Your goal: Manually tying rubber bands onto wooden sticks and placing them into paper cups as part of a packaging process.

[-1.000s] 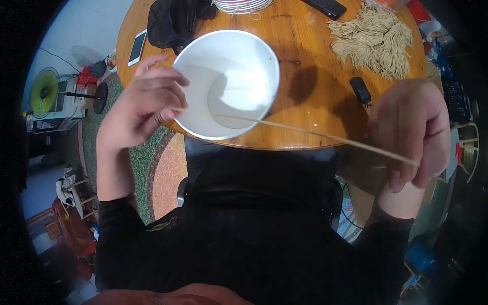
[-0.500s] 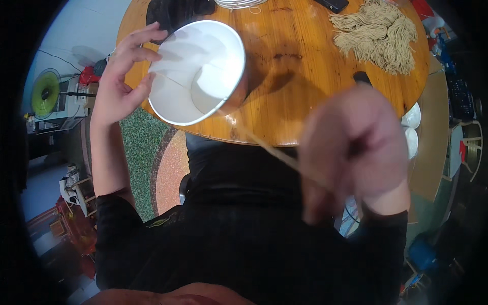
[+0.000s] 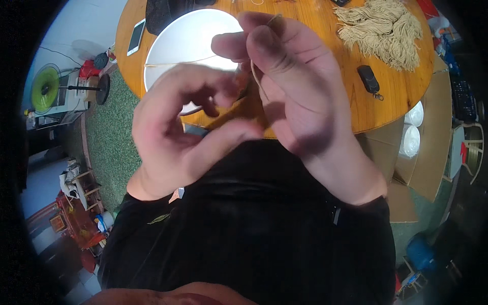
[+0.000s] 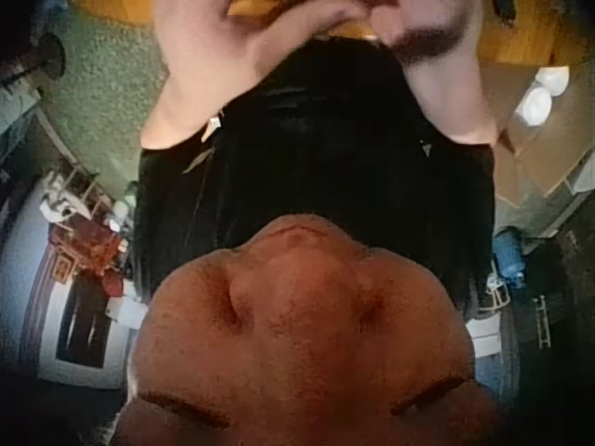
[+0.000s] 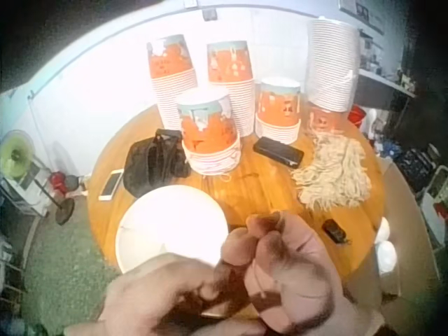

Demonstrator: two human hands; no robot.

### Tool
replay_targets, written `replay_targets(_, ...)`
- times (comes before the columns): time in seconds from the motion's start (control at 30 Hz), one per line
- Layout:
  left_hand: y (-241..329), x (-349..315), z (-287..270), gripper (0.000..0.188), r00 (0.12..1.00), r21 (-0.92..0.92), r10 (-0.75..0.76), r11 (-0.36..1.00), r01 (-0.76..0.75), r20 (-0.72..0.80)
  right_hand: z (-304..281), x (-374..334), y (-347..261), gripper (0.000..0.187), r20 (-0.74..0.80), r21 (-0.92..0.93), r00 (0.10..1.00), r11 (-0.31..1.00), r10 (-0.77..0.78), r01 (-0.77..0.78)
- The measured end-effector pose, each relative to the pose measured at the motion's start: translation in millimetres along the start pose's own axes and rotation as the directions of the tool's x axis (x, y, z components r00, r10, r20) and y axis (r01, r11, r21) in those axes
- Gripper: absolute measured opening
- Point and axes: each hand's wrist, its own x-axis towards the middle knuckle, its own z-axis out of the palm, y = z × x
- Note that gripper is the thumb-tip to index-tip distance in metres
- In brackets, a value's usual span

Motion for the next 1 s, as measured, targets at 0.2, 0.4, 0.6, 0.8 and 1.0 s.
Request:
replay_targets(0.2,2.3,3.6,18.8,0.032,0.981,-0.246,-0.180,0.950,0.191,0.068,0.4,-7.7,1.5,0.031,-0.035,-0.056,0.996,0.995,-0.083,0.081)
replay_targets(0.4,1.6,8.9,12.5,0.012,0.979,-0.248,-0.200,0.948,0.202,0.033,-7.6,-5.1,-7.6,0.032,0.016,-0.102,0.998,0.993,-0.065,0.067)
replay_targets(0.6,-9.0,13.3,-17.7,0.010,0.948,-0.244,-0.318,0.921,0.303,-0.025,-8.6,-17.4,-24.7,0.034,-0.369,-0.655,0.929,0.719,-0.036,-0.232)
replay_targets(0.8,-0.8,23.8,-29.2,0.012,0.945,0.013,-0.325,0.946,0.325,0.027,3.9,-11.1,-22.4,0.048,0.189,-0.878,0.931,0.372,-0.312,0.303)
replay_targets(1.0,0.0,37.1,-22.6,0.007,0.989,0.196,-0.115,0.976,0.095,0.094,8.1,4.2,-35.5,0.021,-0.078,-0.790,0.996,0.607,0.036,-0.084)
